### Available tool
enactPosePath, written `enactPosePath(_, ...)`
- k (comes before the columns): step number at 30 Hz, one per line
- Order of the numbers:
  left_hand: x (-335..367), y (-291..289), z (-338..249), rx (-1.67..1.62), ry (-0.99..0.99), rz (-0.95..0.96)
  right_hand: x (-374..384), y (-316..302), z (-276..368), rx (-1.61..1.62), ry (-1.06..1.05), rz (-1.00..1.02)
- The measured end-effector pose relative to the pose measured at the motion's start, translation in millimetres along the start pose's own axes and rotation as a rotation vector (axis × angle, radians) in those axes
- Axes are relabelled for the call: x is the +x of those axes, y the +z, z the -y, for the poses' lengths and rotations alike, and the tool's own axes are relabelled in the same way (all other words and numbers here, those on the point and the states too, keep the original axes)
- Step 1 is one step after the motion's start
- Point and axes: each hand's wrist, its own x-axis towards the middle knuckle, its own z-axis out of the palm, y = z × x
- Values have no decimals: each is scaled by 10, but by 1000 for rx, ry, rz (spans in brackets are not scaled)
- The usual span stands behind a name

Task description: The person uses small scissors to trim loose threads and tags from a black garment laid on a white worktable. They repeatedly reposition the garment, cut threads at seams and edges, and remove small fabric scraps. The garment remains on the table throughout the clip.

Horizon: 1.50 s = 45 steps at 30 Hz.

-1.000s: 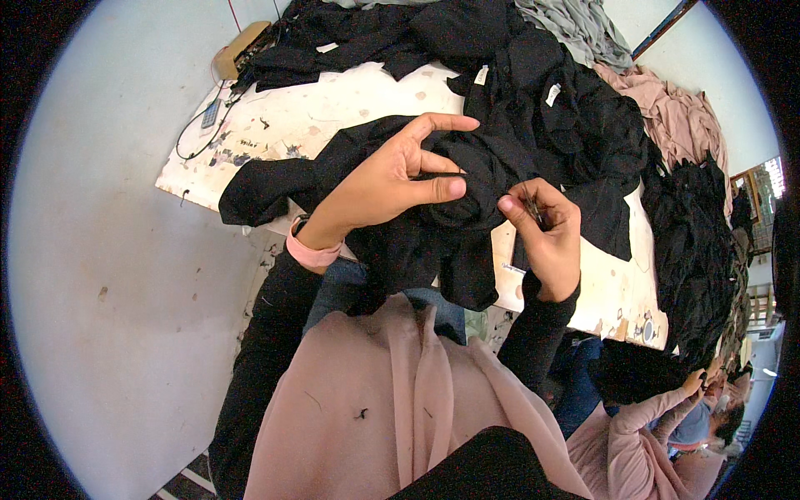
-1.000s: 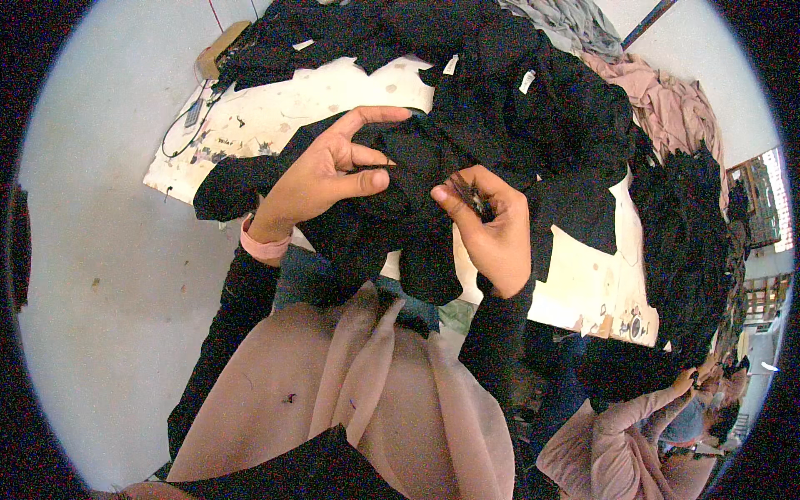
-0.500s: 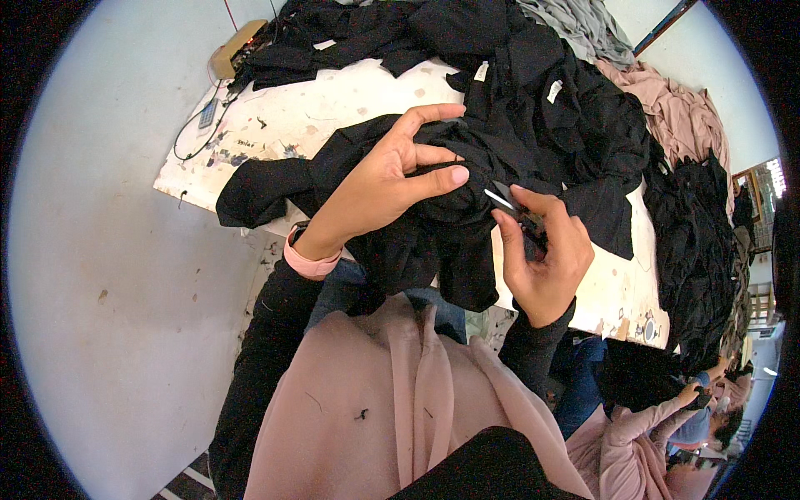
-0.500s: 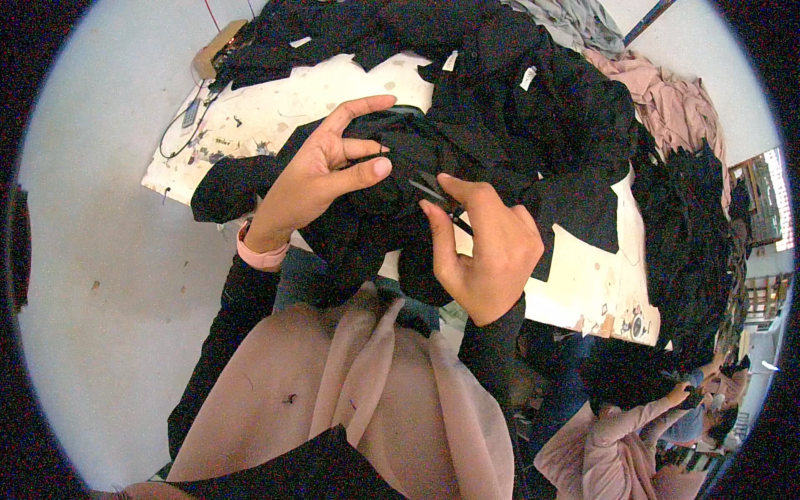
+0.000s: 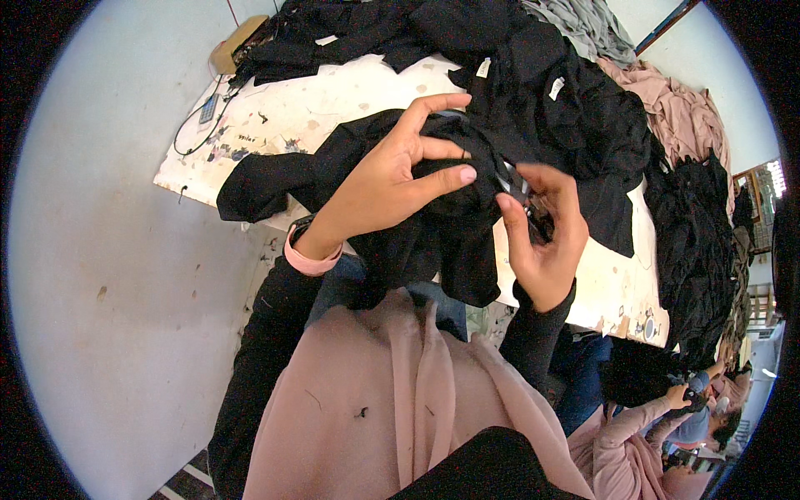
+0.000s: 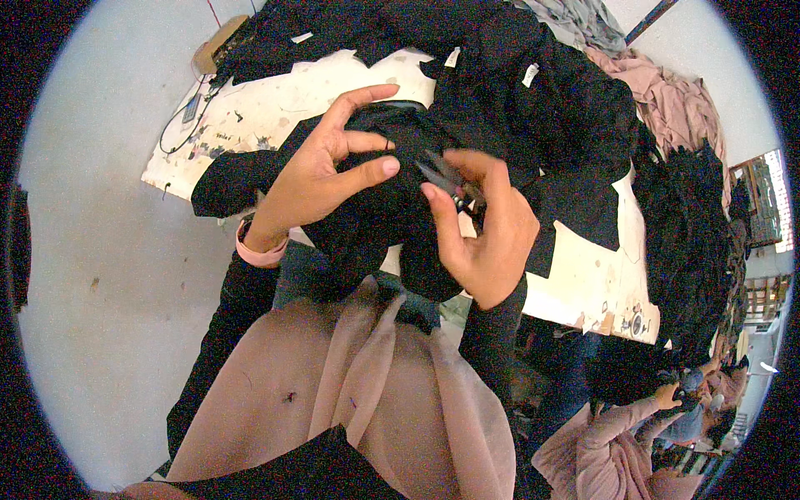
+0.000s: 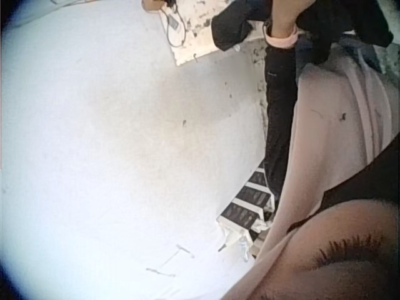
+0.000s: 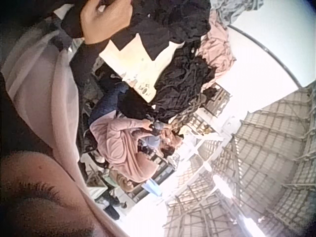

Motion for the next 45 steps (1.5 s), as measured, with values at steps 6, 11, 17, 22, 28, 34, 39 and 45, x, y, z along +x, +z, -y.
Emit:
enactPosePath(6,-378,275,-18,980,425,-327,265,-17,-471,86,79,-37)
enactPosePath(11,-592,-357,130,750,92,-329,434,-207,-949,242,158,-259)
enactPosePath(17,-759,-1434,406,814,13,-745,476,-212,-1665,162,350,-328)
enactPosePath(22,-784,-1269,440,1299,82,-857,241,100,-1697,-138,284,-313)
enactPosePath(28,-720,-399,253,891,144,-745,93,229,-985,125,165,-66)
enactPosePath(34,-485,54,488,1094,211,-436,18,667,-708,212,168,224)
enactPosePath(39,-165,62,715,765,224,-505,150,878,-733,137,75,246)
enactPosePath(45,-172,-108,707,243,131,-188,421,758,-670,68,28,180)
